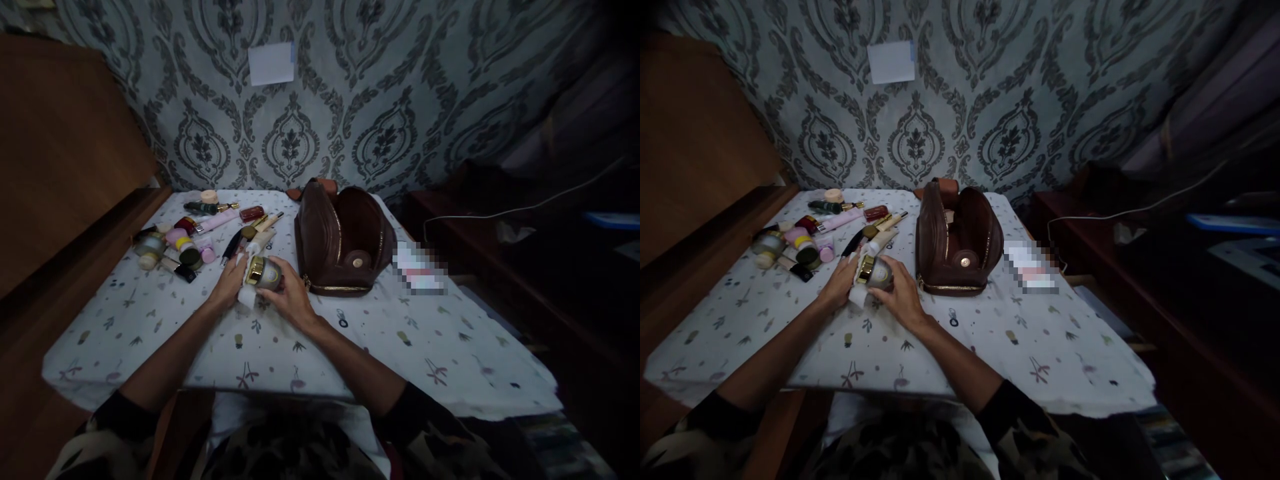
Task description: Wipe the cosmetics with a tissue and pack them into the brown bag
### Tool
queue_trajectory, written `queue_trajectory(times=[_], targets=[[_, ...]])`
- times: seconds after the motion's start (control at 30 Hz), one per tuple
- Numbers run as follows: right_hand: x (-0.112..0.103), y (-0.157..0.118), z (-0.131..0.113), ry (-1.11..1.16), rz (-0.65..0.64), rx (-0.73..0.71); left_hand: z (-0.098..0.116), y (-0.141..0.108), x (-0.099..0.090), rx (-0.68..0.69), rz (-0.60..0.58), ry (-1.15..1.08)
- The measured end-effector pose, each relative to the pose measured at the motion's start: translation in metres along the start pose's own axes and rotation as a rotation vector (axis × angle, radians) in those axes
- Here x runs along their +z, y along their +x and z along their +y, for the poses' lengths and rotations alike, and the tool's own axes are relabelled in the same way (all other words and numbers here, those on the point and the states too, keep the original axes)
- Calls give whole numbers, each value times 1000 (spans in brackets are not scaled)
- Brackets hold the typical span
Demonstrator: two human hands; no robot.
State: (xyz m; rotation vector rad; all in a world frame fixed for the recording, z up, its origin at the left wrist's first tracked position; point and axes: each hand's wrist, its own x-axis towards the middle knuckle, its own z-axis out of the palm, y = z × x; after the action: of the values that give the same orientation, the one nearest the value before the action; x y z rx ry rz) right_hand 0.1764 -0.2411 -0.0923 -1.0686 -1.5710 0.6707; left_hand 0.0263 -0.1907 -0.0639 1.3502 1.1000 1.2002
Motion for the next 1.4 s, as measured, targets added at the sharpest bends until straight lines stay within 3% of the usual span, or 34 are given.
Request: queue_trajectory(times=[0.2, 0.43, 0.53, 0.67, 0.9, 1.0, 1.23, 1.3, 1.4], targets=[[0, 5, -6, 173, 36, 141, 6, -3, -3, 13, -72, 26], [3, 6, -14, 591, 2, 347, 19, -12, -8, 234, -101, 267], [4, 7, -18, 866, 18, 441, 17, -16, -9, 317, -127, 328], [0, 10, -21, 1049, 30, 503, 9, -18, -6, 442, -150, 420], [-4, 10, -23, 1171, -99, 641, 5, -18, -1, 374, -256, 264], [-5, 10, -24, 1189, -145, 640, 11, -17, 0, 322, -178, 203], [-9, 13, -25, 1206, -106, 614, 19, -12, -5, 318, 185, 215], [-9, 14, -24, 1213, -87, 613, 17, -13, -6, 363, 197, 250], [-9, 13, -25, 1209, -80, 617, 12, -17, -3, 426, 118, 284]])
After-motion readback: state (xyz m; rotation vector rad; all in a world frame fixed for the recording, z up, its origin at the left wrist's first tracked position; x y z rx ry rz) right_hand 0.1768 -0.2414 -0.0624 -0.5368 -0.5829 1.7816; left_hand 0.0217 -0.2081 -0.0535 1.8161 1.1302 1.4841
